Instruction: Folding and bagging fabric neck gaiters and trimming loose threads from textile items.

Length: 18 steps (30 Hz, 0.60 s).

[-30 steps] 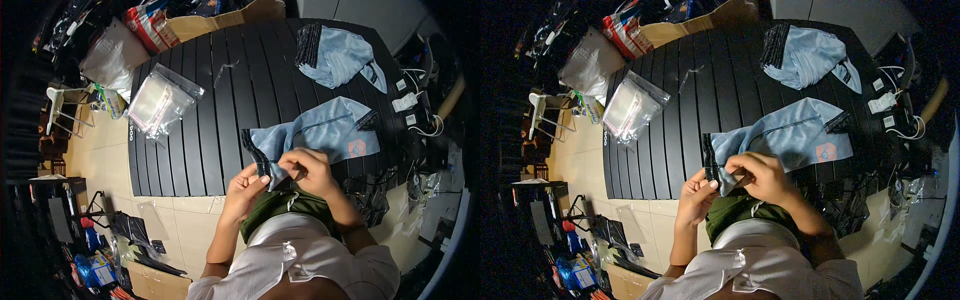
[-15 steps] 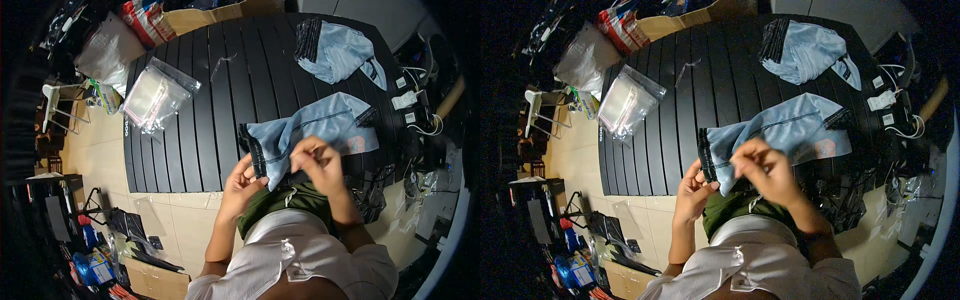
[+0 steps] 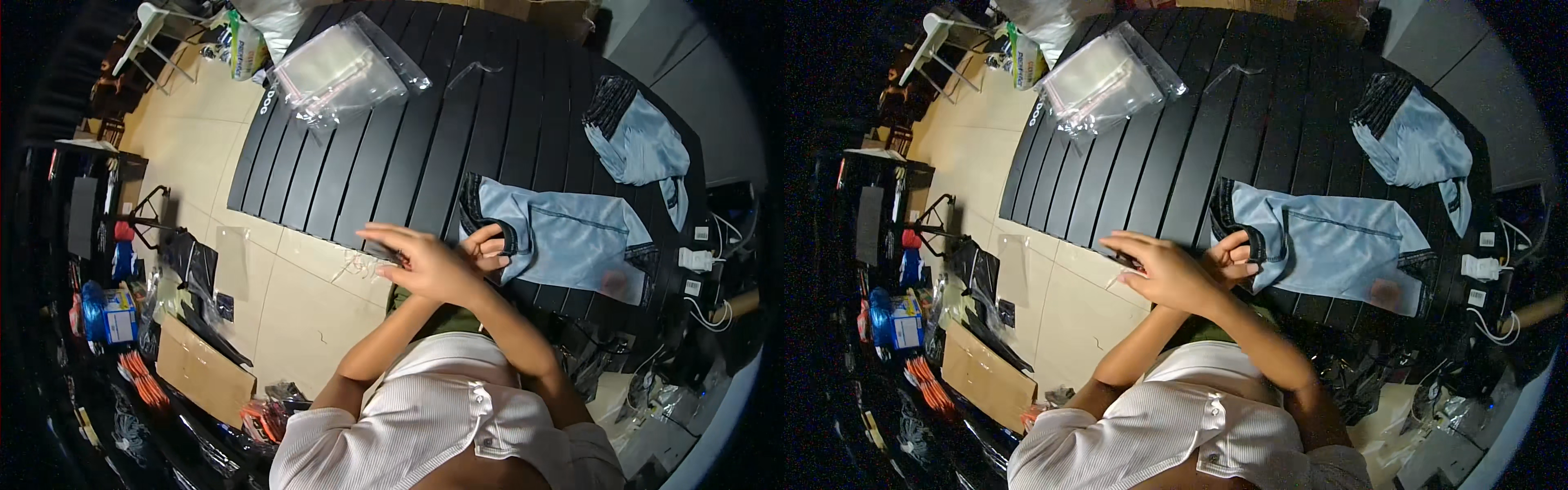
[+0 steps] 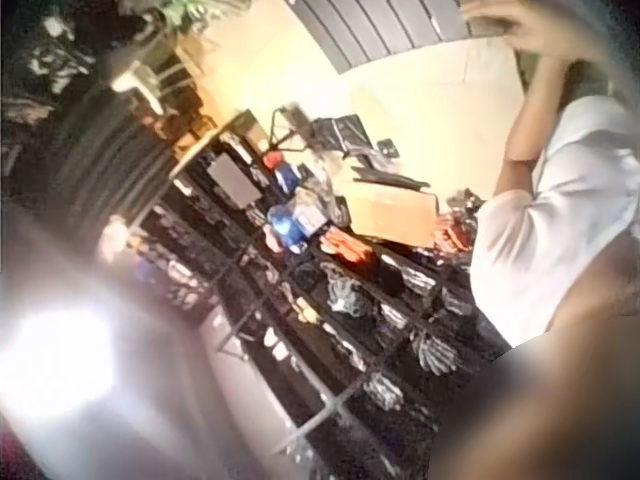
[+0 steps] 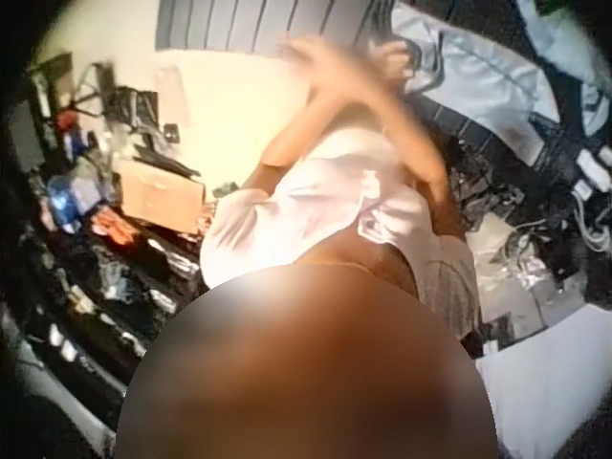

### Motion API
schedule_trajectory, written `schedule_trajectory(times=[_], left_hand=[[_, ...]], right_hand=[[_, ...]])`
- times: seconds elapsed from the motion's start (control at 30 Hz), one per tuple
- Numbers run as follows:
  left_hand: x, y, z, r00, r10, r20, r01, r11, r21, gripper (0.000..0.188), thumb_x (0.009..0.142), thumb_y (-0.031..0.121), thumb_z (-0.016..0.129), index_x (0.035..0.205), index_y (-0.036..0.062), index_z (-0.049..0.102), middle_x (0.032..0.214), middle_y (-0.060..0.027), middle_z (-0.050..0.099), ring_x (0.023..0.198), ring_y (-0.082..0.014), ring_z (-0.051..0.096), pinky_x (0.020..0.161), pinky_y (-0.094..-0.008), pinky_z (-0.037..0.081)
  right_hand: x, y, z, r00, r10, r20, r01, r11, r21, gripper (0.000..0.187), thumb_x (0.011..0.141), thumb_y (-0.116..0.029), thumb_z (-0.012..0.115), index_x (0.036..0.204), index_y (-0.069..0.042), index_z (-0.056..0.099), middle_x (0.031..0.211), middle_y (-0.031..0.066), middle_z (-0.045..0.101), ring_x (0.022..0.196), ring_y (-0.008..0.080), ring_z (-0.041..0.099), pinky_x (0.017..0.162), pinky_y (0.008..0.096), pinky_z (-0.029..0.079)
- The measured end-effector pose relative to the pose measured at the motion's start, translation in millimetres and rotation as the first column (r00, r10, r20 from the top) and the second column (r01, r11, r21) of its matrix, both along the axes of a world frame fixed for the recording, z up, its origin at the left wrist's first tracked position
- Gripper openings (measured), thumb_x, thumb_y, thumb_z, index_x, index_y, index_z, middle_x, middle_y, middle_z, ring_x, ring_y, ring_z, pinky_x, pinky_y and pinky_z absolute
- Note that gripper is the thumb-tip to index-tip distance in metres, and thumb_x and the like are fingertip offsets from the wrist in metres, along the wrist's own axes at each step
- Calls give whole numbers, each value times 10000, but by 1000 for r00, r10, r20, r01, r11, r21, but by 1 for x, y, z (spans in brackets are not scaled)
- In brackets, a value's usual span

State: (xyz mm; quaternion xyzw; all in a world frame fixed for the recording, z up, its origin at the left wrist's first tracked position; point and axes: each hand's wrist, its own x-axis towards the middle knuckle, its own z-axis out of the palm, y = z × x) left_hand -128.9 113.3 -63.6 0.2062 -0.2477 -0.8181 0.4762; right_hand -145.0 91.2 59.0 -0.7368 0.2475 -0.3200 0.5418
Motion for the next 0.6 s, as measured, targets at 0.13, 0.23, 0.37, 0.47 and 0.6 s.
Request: schedule_trajectory(times=[0.13, 0.23, 0.37, 0.47, 0.6], left_hand=[[7, 6, 45, 988, 78, 134, -69, 995, -68, 385, 939, 250, 435, 1282, 76, 416, 1193, -53, 502, 1071, -118, 511, 888, -268, 430], [9, 4, 54, 984, 28, 178, -64, 977, 202, 240, 883, 183, 569, 1102, 83, 561, 952, 13, 605, 792, -40, 567, 679, -176, 459], [5, -2, 68, 978, 68, 195, -126, 946, 298, 189, 831, 80, 630, 1013, 77, 579, 820, 27, 614, 647, -17, 529, 567, -153, 414], [5, -4, 73, 997, 27, 72, -50, 940, 337, 194, 840, 25, 595, 1026, 73, 567, 873, -12, 619, 736, -64, 594, 612, -178, 469], [8, -1, 80, 1000, 22, 9, -24, 930, 366, 223, 839, -21, 567, 1044, 67, 561, 902, -50, 633, 771, -98, 619, 620, -189, 514]], right_hand=[[-34, -9, 8, 947, -231, 223, 176, 955, 241, 149, 862, -96, 555, 960, 10, 589, 1056, 90, 610, 867, 103, 577, 715, 230, 456], [-69, -11, 29, 829, -502, 248, 410, 845, 342, 163, 899, -139, 521, 888, 5, 597, 844, 53, 641, 696, 62, 549, 619, 202, 435], [-129, -7, 31, 538, -828, 155, 745, 554, 372, 175, 904, -160, 509, 877, -4, 584, 749, 59, 603, 385, -2, 279, 392, 157, 254], [-153, 8, 24, 526, -850, -8, 827, 509, 237, 116, 879, -132, 549, 910, -28, 589, 723, 1, 592, 442, -17, 299, 416, 148, 240], [-151, 28, 28, 651, -742, -159, 745, 665, -55, 118, 765, -2, 646, 880, -31, 637, 756, -32, 577, 517, 0, 317, 445, 163, 234]])
